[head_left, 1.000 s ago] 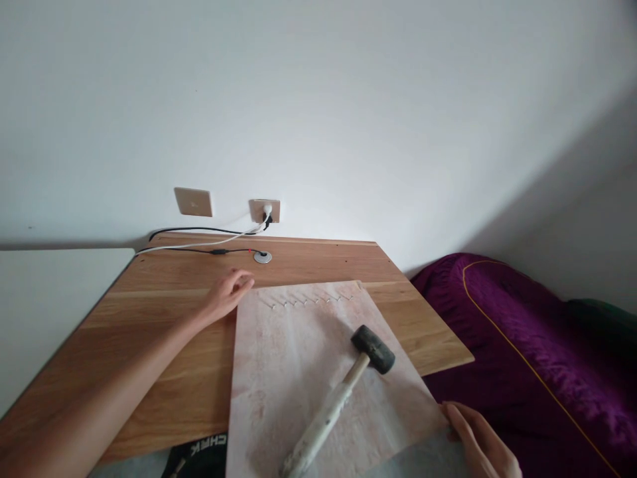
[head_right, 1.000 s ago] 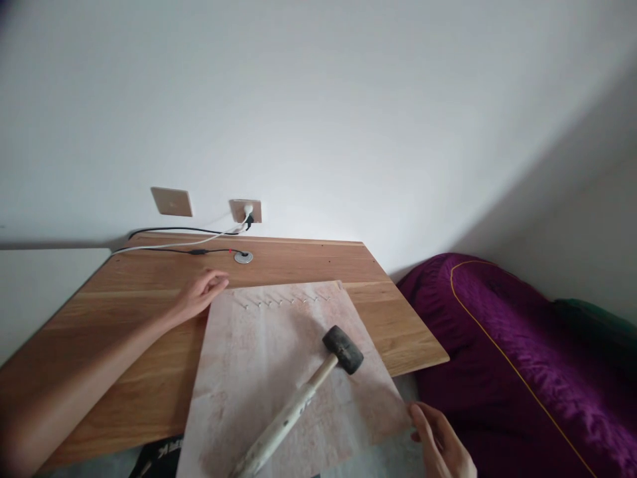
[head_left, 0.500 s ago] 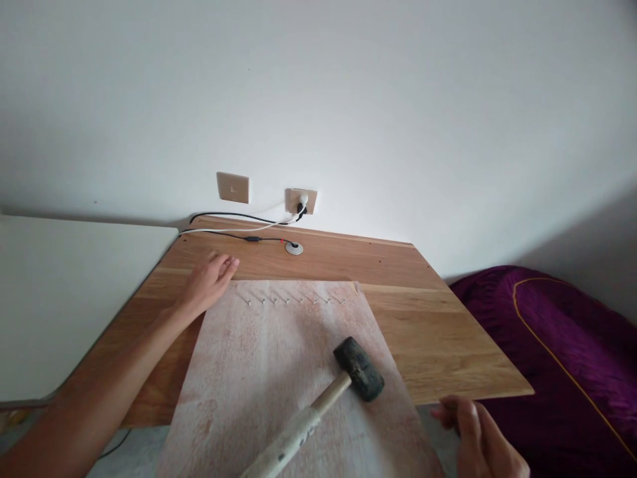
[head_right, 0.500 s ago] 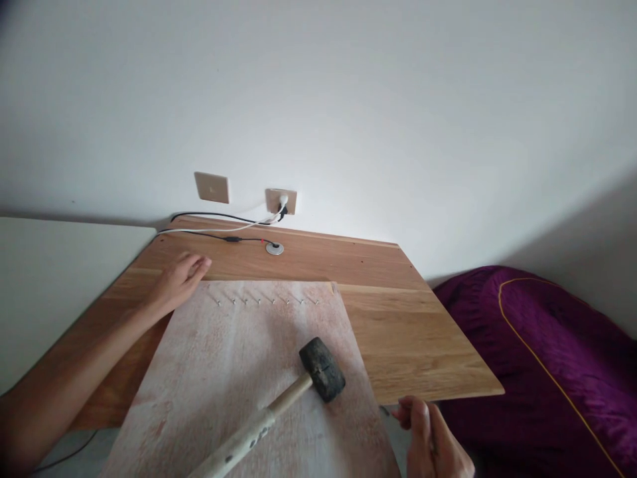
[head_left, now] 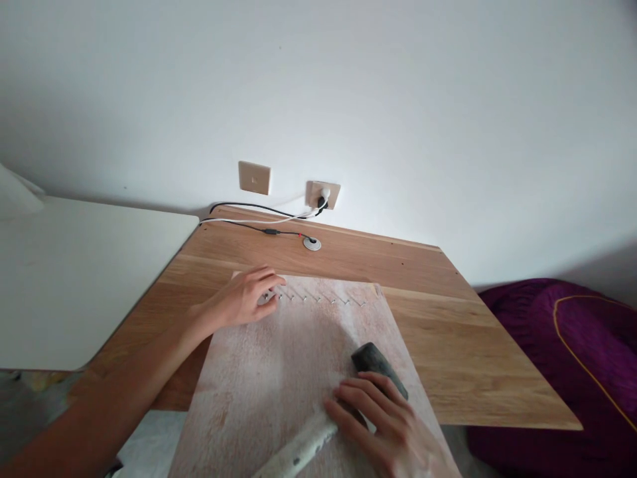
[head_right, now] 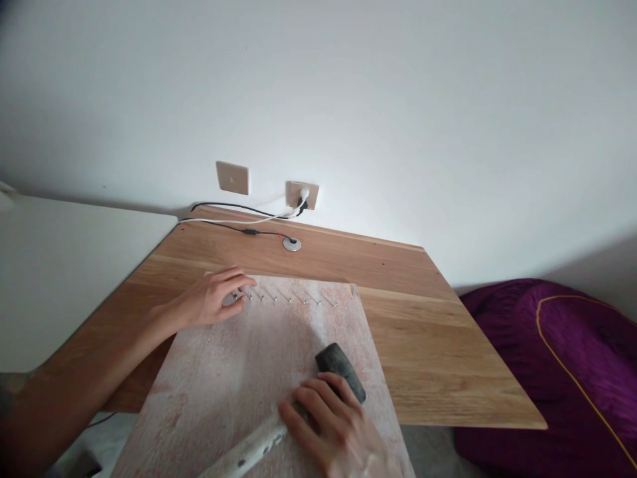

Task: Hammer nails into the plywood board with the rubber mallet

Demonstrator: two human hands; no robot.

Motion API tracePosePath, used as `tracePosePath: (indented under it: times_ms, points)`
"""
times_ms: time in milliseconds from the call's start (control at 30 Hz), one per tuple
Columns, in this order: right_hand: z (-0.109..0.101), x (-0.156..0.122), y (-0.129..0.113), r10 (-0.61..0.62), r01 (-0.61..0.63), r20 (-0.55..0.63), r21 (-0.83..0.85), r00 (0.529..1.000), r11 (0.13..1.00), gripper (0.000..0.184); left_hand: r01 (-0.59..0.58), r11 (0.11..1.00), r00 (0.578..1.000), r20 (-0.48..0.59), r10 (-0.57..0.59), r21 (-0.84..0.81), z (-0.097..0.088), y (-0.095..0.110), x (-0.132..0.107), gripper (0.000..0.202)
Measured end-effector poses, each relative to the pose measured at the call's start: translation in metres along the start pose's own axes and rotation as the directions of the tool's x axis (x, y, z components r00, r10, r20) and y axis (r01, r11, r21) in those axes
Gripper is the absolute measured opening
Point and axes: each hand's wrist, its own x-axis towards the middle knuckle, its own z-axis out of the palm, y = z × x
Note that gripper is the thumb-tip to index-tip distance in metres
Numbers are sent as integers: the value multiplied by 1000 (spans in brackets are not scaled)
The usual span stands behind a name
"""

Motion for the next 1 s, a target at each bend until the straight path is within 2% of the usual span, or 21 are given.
tracePosePath:
  times_ms: [100,233,333,500,633,833,900,1000]
  points:
    - [-3,0,0,-3,3,23,1,1000,1000,40,25,1000,1000,19,-25,-2,2,-2,-1,22]
    - [-36,4,10,31,-22,172,-52,985,998,41,69,996,998,13,-68,-57,4,-5,-1,25]
    - [-52,3,19,44,-21,199,-113,979,993,41,51,995,999,-3,-52,-85,4,-4,-1,23]
    - [-45,-9,21,61,-31,195,-157,979,987,39,58,989,998,-13,-60,-133,2,-3,1,16]
    - [-48,-7,23,192,-165,194,-145,962,975,48,51,987,999,-10,-53,-150,1,-3,2,14]
    - [-65,40,30,343,-348,201,-13,917,937,32,62,987,998,-16,-65,-151,3,-3,1,10]
    - [-59,62,31,363,-375,239,1,900,927,31,63,987,998,-17,-66,-145,5,-3,1,11]
    - [-36,95,38,407,-422,332,-28,851,906,28,48,989,999,-14,-50,-138,5,-1,2,12]
